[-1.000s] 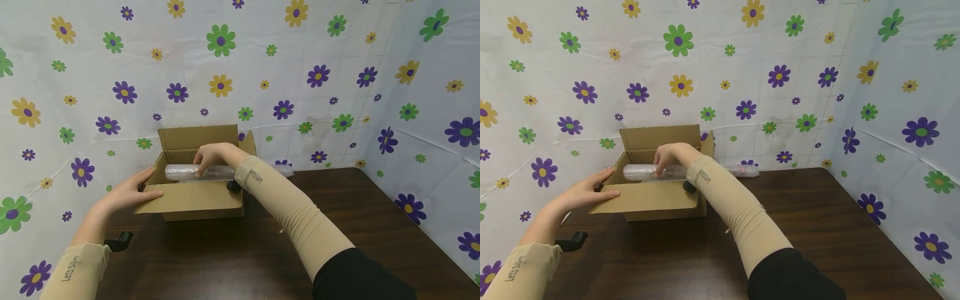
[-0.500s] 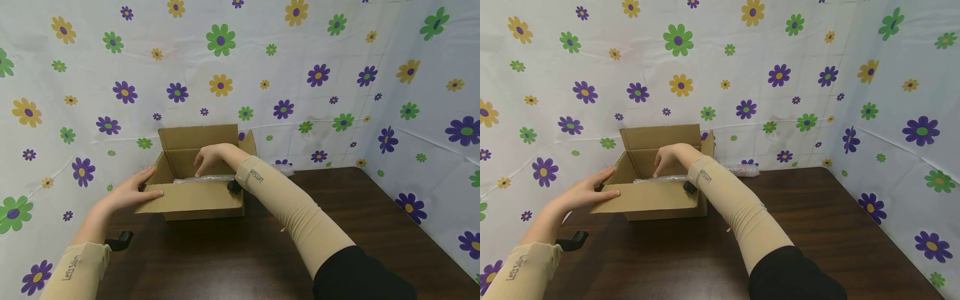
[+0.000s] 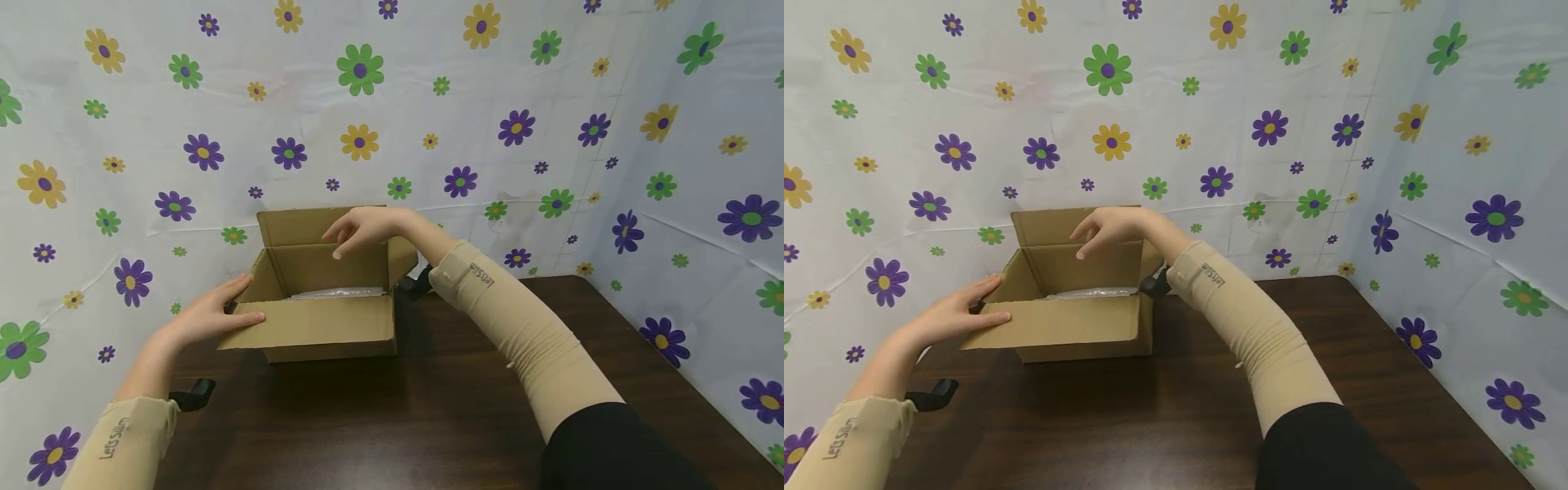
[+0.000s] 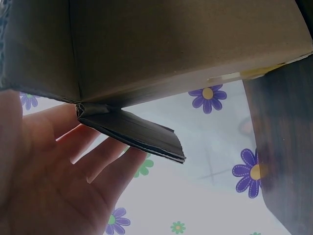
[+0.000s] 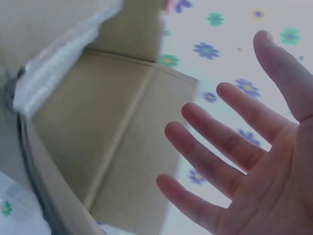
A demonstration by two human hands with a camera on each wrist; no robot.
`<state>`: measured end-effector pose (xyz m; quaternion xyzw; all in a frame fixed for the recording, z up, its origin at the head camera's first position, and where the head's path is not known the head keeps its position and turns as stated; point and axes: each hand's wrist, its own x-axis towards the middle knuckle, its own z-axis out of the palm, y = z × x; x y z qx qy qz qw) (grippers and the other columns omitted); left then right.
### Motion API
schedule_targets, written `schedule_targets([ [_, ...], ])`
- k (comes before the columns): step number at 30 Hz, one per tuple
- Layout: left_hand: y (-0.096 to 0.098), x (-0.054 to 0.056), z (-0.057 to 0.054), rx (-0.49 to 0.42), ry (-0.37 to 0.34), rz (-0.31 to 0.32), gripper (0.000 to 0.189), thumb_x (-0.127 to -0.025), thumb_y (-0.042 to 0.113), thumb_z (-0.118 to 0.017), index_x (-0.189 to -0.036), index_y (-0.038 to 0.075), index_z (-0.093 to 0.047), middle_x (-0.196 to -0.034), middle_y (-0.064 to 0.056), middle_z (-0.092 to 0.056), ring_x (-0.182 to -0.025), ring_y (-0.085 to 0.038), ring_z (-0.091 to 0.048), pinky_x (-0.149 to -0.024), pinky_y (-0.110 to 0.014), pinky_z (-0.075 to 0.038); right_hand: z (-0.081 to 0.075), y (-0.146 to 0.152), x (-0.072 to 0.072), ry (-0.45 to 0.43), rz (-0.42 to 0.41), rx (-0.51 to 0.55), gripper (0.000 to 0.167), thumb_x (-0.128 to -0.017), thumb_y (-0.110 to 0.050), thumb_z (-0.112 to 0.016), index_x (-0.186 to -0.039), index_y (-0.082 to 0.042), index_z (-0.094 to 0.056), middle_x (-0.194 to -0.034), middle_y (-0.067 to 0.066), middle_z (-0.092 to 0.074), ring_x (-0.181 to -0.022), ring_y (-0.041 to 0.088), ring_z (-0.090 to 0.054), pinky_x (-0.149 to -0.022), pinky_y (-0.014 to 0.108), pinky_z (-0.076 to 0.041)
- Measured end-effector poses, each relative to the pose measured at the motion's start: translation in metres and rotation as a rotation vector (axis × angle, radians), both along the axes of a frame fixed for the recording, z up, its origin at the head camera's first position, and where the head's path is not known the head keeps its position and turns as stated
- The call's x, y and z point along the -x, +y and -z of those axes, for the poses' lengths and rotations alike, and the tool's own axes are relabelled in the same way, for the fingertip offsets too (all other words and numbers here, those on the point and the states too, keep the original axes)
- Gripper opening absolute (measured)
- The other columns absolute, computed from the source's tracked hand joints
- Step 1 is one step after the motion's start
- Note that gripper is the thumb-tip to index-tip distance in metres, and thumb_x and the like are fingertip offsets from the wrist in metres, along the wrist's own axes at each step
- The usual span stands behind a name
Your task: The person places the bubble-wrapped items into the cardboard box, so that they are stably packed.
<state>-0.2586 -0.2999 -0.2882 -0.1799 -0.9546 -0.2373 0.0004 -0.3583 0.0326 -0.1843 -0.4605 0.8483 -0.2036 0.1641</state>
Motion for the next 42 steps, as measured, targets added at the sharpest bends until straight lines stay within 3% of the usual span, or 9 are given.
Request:
schedule_targets([
  [4, 0.0, 0.0, 0.0, 0.0, 0.0, 0.0, 0.093, -0.087, 0.043, -0.069, -0.151, -0.006, -0.021, -0.155, -0.03, -0.017, -0.139, -0.052, -0.016, -0.105, -0.069, -0.019, -0.01, 0.026, -0.007, -0.005, -0.007, 0.082, 0.053, -0.092, -0.027, -0.068, -0.14, -0.011, -0.053, -0.124, 0.005, -0.062, -0.114, 0.014, -0.059, -0.096, 0.03, -0.047],
  [8, 0.0, -0.001, 0.0, 0.0, -0.002, -0.003, 0.093, -0.088, 0.043, -0.069, -0.151, -0.005, -0.021, -0.155, -0.03, -0.017, -0.139, -0.052, -0.016, -0.105, -0.068, -0.019, -0.01, 0.054, -0.013, 0.023, 0.026, 0.152, 0.053, -0.091, -0.028, -0.069, -0.139, -0.013, -0.054, -0.125, 0.003, -0.061, -0.115, 0.016, -0.058, -0.096, 0.033, -0.047],
  [15, -0.001, 0.0, 0.0, -0.001, -0.002, -0.002, 0.094, -0.088, 0.044, -0.069, -0.151, -0.006, -0.021, -0.155, -0.03, -0.017, -0.139, -0.052, -0.016, -0.105, -0.068, -0.019, 0.004, 0.101, -0.015, 0.056, 0.114, 0.273, 0.052, -0.093, -0.026, -0.066, -0.142, -0.013, -0.051, -0.13, 0.008, -0.057, -0.118, 0.023, -0.056, -0.094, 0.042, -0.048],
  [21, -0.002, 0.0, 0.0, -0.015, -0.003, 0.007, 0.093, -0.088, 0.042, -0.069, -0.151, -0.006, -0.02, -0.155, -0.031, -0.017, -0.139, -0.051, -0.015, -0.105, -0.068, -0.019, 0.02, 0.13, -0.009, 0.074, 0.219, 0.315, 0.057, -0.092, -0.026, -0.067, -0.144, -0.013, -0.047, -0.133, 0.014, -0.056, -0.119, 0.027, -0.055, -0.096, 0.051, -0.046],
  [27, -0.001, 0.0, 0.0, -0.017, -0.009, 0.013, 0.094, -0.088, 0.042, -0.07, -0.151, -0.006, -0.02, -0.155, -0.031, -0.016, -0.139, -0.052, -0.015, -0.105, -0.069, -0.019, 0.047, 0.155, 0.004, 0.068, 0.328, 0.284, 0.065, -0.088, -0.028, -0.073, -0.145, -0.014, -0.047, -0.135, 0.014, -0.054, -0.122, 0.033, -0.052, -0.095, 0.054, -0.046],
  [35, -0.002, 0.0, 0.002, -0.015, -0.007, 0.008, 0.094, -0.088, 0.043, -0.068, -0.151, -0.007, -0.02, -0.155, -0.031, -0.016, -0.139, -0.052, -0.014, -0.105, -0.069, -0.018, 0.105, 0.175, 0.035, 0.114, 0.406, 0.222, 0.072, -0.084, -0.031, -0.076, -0.145, -0.01, -0.046, -0.14, 0.018, -0.05, -0.128, 0.041, -0.046, -0.098, 0.055, -0.044],
  [42, 0.0, 0.0, 0.001, -0.013, -0.008, 0.005, 0.093, -0.088, 0.042, -0.069, -0.151, -0.005, -0.02, -0.155, -0.031, -0.016, -0.139, -0.053, -0.015, -0.104, -0.07, -0.02, 0.148, 0.18, 0.054, 0.192, 0.468, 0.192, 0.076, -0.081, -0.028, -0.079, -0.145, -0.006, -0.045, -0.146, 0.017, -0.045, -0.131, 0.042, -0.042, -0.102, 0.056, -0.038],
])
